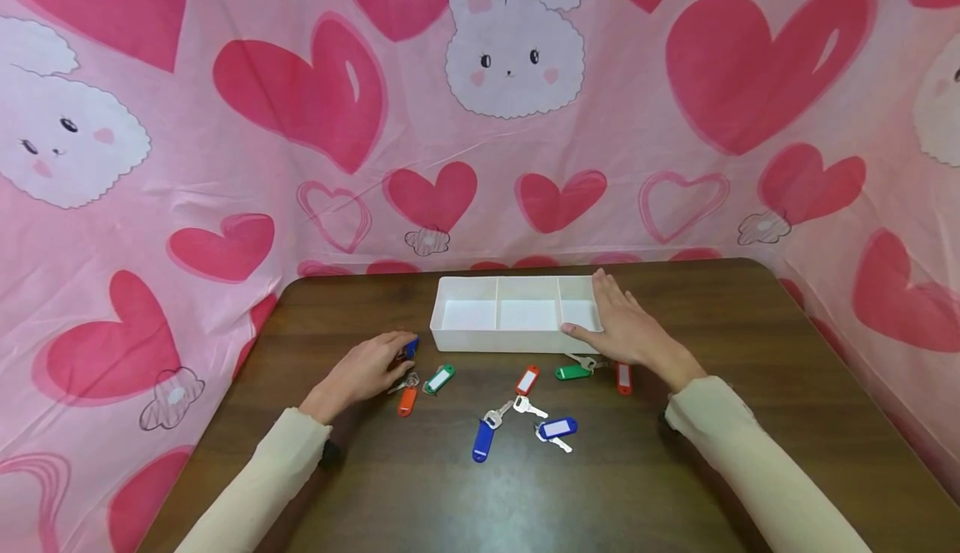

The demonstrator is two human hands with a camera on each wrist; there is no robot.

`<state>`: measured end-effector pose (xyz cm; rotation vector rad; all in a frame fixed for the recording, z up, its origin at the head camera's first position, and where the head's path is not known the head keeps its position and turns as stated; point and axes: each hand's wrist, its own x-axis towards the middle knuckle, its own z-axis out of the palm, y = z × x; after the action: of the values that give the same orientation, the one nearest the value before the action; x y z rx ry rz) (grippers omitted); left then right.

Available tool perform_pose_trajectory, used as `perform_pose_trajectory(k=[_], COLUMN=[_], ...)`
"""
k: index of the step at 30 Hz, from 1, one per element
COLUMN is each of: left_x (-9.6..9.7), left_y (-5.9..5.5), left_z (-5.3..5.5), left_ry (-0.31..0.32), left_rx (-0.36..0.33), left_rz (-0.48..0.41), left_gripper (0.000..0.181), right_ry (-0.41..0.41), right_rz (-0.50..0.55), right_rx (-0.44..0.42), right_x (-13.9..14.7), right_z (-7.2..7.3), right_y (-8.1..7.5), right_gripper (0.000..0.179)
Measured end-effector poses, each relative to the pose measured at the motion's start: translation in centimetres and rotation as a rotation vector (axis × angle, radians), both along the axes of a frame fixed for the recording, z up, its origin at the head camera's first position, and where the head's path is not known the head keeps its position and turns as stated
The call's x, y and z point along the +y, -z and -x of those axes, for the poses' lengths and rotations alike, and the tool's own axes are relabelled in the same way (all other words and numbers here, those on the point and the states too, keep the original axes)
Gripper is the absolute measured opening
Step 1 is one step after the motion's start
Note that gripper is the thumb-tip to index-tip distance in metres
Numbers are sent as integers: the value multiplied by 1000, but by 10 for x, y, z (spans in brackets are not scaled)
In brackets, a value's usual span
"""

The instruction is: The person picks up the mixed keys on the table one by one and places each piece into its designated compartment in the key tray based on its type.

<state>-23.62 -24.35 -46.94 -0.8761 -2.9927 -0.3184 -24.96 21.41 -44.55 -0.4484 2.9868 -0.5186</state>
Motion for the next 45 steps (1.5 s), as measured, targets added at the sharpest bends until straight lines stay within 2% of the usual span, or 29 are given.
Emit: perform_pose_trajectory(k=[9,20,25,31,45], left_x=[2,2,-1,-3,0], left_y=[1,2,6,4,1], left_z=[1,2,1,1,2], left_ry=[10,32,45,69,86], left_rx=[2,18,7,33,74], left_rz=[17,24,8,-3,-2], left_gripper=[52,49,47,45,27], right_ry=[17,18,16,14,15], right_rz=[-5,7,7,6,14], right_rx=[-11,-9,-7,-5,-8], right_x=[0,-2,-3,-1,-1], right_z=[2,1,2,3,3], right_y=[6,7,8,9,8], right_gripper=[123,122,123,123,122])
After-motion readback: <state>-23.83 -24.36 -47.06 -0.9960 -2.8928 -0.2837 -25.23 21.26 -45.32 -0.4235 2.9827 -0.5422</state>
